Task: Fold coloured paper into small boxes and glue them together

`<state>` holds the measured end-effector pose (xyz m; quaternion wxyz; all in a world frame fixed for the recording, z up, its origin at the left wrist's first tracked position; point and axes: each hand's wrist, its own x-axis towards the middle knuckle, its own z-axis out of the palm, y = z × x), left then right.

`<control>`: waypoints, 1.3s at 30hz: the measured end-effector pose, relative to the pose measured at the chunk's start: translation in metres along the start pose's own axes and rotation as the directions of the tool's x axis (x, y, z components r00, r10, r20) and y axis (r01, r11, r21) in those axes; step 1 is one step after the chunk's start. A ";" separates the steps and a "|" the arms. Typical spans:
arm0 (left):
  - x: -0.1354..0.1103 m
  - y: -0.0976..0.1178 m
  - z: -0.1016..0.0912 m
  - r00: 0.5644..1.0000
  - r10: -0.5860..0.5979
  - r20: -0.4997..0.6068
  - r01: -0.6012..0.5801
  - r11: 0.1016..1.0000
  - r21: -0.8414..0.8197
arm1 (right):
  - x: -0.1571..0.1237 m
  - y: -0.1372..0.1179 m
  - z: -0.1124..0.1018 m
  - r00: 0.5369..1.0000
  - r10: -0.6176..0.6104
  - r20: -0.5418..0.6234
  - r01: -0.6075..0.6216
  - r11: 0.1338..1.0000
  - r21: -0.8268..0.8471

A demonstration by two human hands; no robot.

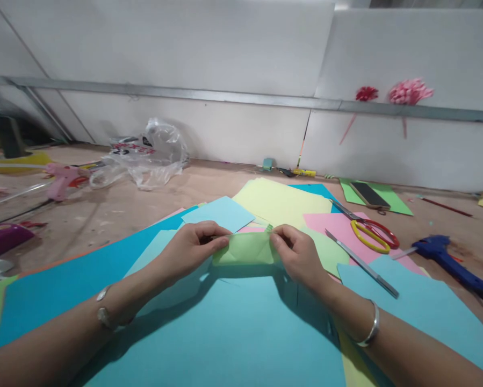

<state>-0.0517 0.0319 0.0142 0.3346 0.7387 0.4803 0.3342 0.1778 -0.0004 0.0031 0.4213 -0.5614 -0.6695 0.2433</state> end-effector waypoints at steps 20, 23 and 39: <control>-0.001 0.000 -0.001 0.980 -0.137 0.145 0.140 0.990 -0.006 | 0.002 0.002 -0.002 0.994 -0.021 0.111 0.036 0.990 -0.136; 0.000 -0.002 -0.001 0.967 -0.152 0.204 0.144 0.988 0.054 | 0.002 0.000 -0.002 0.984 -0.036 0.172 0.065 0.984 -0.167; -0.004 0.001 0.006 0.976 -0.048 0.213 -0.056 0.888 0.456 | -0.007 0.019 0.009 0.914 -0.248 0.320 0.402 0.652 -0.643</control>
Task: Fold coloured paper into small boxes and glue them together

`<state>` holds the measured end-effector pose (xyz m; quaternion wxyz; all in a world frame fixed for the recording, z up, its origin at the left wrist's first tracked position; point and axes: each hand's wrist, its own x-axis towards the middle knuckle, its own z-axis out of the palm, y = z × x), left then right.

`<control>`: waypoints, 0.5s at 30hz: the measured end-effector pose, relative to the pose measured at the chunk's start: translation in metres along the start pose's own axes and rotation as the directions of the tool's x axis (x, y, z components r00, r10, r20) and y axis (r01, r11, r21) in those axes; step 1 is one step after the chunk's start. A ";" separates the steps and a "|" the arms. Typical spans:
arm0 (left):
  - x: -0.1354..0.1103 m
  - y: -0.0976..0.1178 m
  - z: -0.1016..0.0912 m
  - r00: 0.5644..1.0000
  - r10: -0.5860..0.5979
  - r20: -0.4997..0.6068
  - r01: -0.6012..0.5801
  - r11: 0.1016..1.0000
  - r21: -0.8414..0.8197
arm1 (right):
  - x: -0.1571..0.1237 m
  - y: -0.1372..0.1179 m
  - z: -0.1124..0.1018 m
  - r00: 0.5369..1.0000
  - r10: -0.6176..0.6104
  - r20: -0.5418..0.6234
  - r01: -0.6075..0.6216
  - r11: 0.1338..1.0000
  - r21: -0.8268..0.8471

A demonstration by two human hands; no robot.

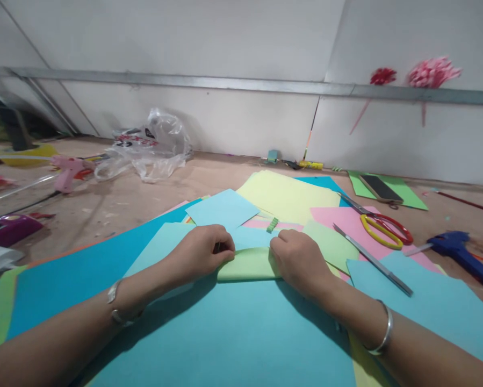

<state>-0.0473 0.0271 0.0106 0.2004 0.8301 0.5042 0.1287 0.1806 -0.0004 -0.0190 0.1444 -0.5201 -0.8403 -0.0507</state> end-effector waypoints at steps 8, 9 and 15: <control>0.001 -0.004 0.003 0.999 0.034 -0.015 -0.035 0.998 -0.059 | 0.001 0.001 0.000 1.000 0.011 0.022 -0.013 0.997 0.076; 0.001 -0.005 0.004 0.998 0.056 -0.022 -0.058 0.996 -0.064 | 0.001 0.001 0.001 1.000 -0.003 0.014 0.002 0.998 0.066; 0.001 -0.010 0.009 0.980 0.196 0.038 -0.196 0.981 -0.005 | 0.002 0.002 0.002 0.995 -0.081 0.055 0.082 0.997 -0.005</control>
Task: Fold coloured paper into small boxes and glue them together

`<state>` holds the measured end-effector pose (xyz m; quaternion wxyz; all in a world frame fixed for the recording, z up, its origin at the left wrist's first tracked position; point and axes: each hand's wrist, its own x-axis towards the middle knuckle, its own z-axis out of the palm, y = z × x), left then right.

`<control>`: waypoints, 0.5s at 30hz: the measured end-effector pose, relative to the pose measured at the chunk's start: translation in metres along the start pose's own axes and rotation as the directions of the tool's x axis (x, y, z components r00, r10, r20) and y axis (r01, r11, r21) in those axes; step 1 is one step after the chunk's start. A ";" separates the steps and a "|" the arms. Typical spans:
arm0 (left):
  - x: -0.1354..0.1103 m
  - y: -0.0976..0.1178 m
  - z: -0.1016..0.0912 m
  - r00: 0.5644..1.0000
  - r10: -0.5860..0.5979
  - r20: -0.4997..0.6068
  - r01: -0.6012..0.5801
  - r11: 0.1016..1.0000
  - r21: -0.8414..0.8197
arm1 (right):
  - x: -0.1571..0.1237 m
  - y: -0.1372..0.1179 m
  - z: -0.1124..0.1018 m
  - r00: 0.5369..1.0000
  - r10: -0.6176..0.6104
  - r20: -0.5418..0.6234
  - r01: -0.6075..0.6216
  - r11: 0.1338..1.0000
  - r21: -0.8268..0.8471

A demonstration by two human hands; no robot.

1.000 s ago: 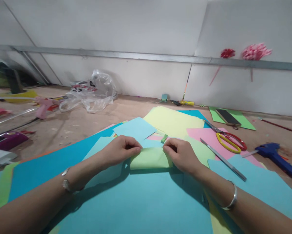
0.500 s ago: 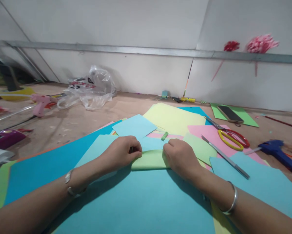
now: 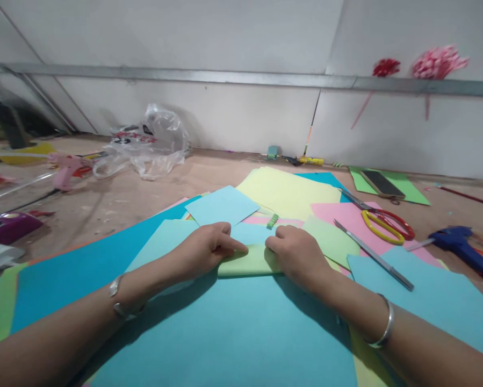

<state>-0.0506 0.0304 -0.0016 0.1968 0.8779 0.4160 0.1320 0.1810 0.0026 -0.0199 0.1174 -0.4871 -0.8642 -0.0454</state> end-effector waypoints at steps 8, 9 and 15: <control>0.014 0.022 -0.010 0.970 0.205 0.134 -0.234 0.935 0.266 | 0.004 -0.006 -0.017 0.999 0.042 0.014 -0.042 0.998 0.046; 0.019 0.026 -0.012 0.963 0.183 0.196 -0.232 0.936 0.264 | 0.004 -0.007 -0.018 0.999 0.043 0.023 -0.044 0.997 0.063; 0.043 0.044 -0.006 0.980 -0.079 0.181 0.001 0.919 0.394 | 0.004 -0.003 -0.016 0.995 0.035 0.090 -0.049 0.987 0.151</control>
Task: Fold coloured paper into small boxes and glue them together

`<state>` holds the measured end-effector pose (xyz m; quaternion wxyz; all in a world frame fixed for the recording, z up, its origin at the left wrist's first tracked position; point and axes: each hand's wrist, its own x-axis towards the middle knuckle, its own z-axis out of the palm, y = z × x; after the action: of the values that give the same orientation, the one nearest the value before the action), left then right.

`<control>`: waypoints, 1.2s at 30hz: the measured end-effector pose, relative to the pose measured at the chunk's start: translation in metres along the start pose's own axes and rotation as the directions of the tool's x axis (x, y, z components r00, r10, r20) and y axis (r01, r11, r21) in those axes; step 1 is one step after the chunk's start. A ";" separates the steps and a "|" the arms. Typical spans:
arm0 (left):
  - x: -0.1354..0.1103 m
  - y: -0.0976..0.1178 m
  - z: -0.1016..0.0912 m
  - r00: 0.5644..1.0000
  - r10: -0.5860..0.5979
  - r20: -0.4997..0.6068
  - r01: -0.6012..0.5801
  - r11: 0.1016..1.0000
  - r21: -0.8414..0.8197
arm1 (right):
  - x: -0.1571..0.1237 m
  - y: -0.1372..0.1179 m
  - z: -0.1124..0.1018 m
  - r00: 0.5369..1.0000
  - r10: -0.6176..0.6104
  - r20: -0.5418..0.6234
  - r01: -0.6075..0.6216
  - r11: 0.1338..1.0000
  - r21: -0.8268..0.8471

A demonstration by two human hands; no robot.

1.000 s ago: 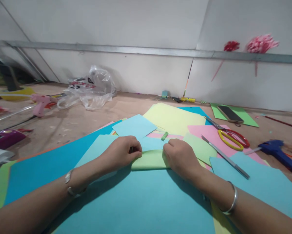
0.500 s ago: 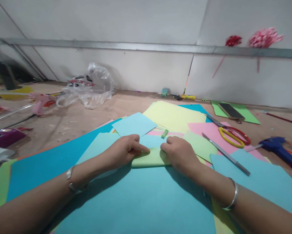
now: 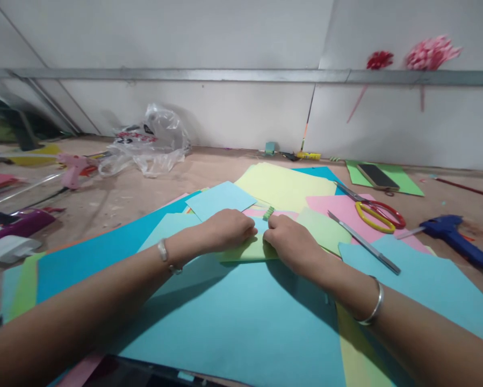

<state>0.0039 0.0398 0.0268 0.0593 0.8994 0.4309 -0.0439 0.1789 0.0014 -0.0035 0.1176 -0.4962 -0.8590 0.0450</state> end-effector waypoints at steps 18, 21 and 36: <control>-0.025 -0.002 0.008 0.996 0.022 0.089 -0.020 1.000 -0.019 | 0.001 0.002 -0.001 0.992 -0.061 0.113 0.069 0.995 -0.068; -0.024 -0.009 0.006 0.992 0.065 0.105 -0.054 0.993 -0.108 | 0.002 -0.001 -0.005 0.988 -0.036 0.152 0.049 0.996 -0.077; -0.020 -0.018 0.005 0.986 0.101 0.129 -0.077 0.981 -0.180 | 0.003 -0.001 -0.014 0.966 0.013 0.258 -0.018 1.000 0.017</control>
<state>-0.0231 0.0349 0.0233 0.1694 0.9039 0.3873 -0.0652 0.1799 0.0026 0.0113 0.0091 -0.4917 -0.8627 0.1181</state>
